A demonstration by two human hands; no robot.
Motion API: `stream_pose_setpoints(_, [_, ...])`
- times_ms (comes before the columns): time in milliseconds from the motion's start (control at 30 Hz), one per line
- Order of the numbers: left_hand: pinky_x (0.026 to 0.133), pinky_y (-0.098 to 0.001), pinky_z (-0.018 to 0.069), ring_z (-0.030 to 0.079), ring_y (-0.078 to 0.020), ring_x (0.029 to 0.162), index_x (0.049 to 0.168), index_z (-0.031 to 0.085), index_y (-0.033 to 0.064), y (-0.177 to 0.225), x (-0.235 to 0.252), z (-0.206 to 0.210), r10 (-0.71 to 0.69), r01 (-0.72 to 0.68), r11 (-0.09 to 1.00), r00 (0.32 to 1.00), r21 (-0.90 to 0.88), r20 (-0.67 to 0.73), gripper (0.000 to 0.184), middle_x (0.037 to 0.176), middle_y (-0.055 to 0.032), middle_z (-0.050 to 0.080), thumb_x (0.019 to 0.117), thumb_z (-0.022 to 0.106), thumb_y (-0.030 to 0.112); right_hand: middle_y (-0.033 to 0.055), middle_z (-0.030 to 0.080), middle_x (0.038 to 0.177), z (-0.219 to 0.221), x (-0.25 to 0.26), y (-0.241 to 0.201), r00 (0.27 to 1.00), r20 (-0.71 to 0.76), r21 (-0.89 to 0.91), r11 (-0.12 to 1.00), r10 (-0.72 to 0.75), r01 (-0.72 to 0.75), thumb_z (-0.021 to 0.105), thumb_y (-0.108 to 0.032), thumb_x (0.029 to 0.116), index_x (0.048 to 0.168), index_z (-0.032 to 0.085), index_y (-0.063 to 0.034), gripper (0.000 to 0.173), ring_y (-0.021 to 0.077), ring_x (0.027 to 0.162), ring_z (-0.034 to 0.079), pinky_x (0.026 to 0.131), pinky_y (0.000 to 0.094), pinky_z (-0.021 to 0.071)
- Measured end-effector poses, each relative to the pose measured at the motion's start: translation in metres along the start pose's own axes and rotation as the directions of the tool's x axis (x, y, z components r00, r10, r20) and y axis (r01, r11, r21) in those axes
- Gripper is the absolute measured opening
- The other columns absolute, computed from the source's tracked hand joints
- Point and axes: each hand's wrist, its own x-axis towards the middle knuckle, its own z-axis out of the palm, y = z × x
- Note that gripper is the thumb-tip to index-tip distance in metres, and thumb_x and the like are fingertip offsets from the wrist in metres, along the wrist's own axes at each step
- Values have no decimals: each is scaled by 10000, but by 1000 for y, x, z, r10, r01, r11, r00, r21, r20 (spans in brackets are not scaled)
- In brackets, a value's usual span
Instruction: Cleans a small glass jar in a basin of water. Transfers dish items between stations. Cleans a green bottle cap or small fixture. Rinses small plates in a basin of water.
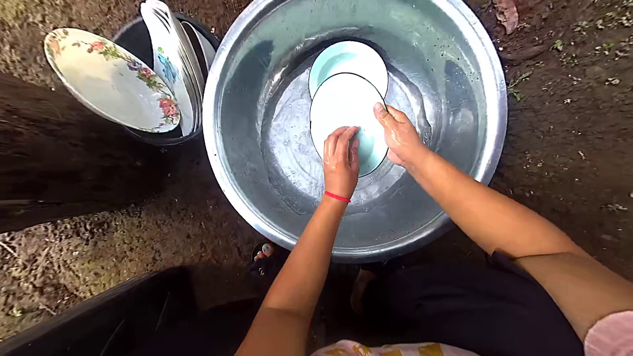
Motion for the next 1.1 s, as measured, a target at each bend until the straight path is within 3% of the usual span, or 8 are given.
stream_pose_setpoints(100, [979, -439, 541, 678, -385, 1087, 1083, 731, -64, 4, -17, 13, 102, -103, 995, 992, 7, 77, 179, 1125, -254, 705, 957, 607, -34, 86, 626, 1086, -8, 3, 0, 998, -58, -15, 999, -39, 38, 349, -243, 1126, 1179, 588, 49, 381, 53, 1047, 602, 977, 279, 486])
stream_pose_setpoints(367, [995, -406, 536, 685, -371, 1107, 1112, 719, -68, -3, 7, 9, 170, -172, 984, 985, 47, 36, 206, 1156, -252, 704, 977, 565, -57, 88, 635, 1064, -11, -3, -3, 996, -78, 1, 999, -41, 41, 340, -247, 1128, 1174, 595, 40, 387, 66, 1024, 623, 957, 290, 508])
stream_pose_setpoints(600, [946, -392, 551, 683, -368, 1094, 1141, 711, -64, -2, 11, 9, 162, -165, 985, 985, 47, 65, 205, 1175, -255, 694, 963, 637, 6, 105, 635, 1070, -9, -1, -2, 995, -81, -33, 998, -57, 54, 352, -226, 1123, 1185, 589, 59, 377, 72, 1024, 620, 961, 290, 500])
stream_pose_setpoints(767, [938, -381, 555, 683, -360, 1084, 1038, 718, -76, -8, 9, 13, 153, -156, 987, 985, 27, 81, 132, 1186, -263, 683, 951, 651, -2, 108, 639, 1066, -5, 0, 0, 994, -100, -16, 999, -53, 52, 367, -217, 1121, 1185, 595, 62, 367, 73, 1015, 622, 956, 286, 501])
stream_pose_setpoints(867, [910, -363, 569, 680, -343, 1097, 1145, 695, -79, -9, 10, 16, 145, -144, 989, 987, -11, 65, 209, 1212, -269, 667, 958, 650, 4, 107, 643, 1079, -7, 2, 0, 993, -112, -5, 999, -43, 43, 353, -230, 1126, 1208, 592, 57, 383, 71, 1021, 631, 957, 284, 511])
stream_pose_setpoints(967, [987, -408, 528, 679, -374, 1088, 1066, 734, -57, -15, 7, 19, 226, -227, 974, 971, 3, 75, 159, 1128, -250, 708, 947, 670, 28, 106, 634, 1135, -12, 4, -1, 990, -138, 25, 999, -22, 25, 349, -244, 1127, 1229, 583, 55, 392, 69, 1077, 612, 993, 284, 492])
stream_pose_setpoints(1033, [983, -446, 528, 676, -378, 1077, 1005, 740, -38, -34, -6, 12, 106, -115, 992, 983, 49, 151, 149, 1089, -232, 712, 951, 689, 92, 125, 631, 1193, -21, 8, 1, 988, -155, 52, 998, -27, 35, 352, -258, 1126, 1267, 571, 61, 412, 87, 1124, 606, 1021, 301, 486])
stream_pose_setpoints(1100, [1062, -548, 457, 614, -426, 1202, 1147, 696, -85, -69, -21, -10, -333, 312, 936, 935, 165, 119, 307, 1214, -273, 676, 1016, 609, 179, 108, 641, 1171, -31, 14, 2, 983, -184, 93, 995, -29, 47, 350, -264, 1128, 1277, 566, 43, 403, 87, 1097, 632, 999, 304, 521])
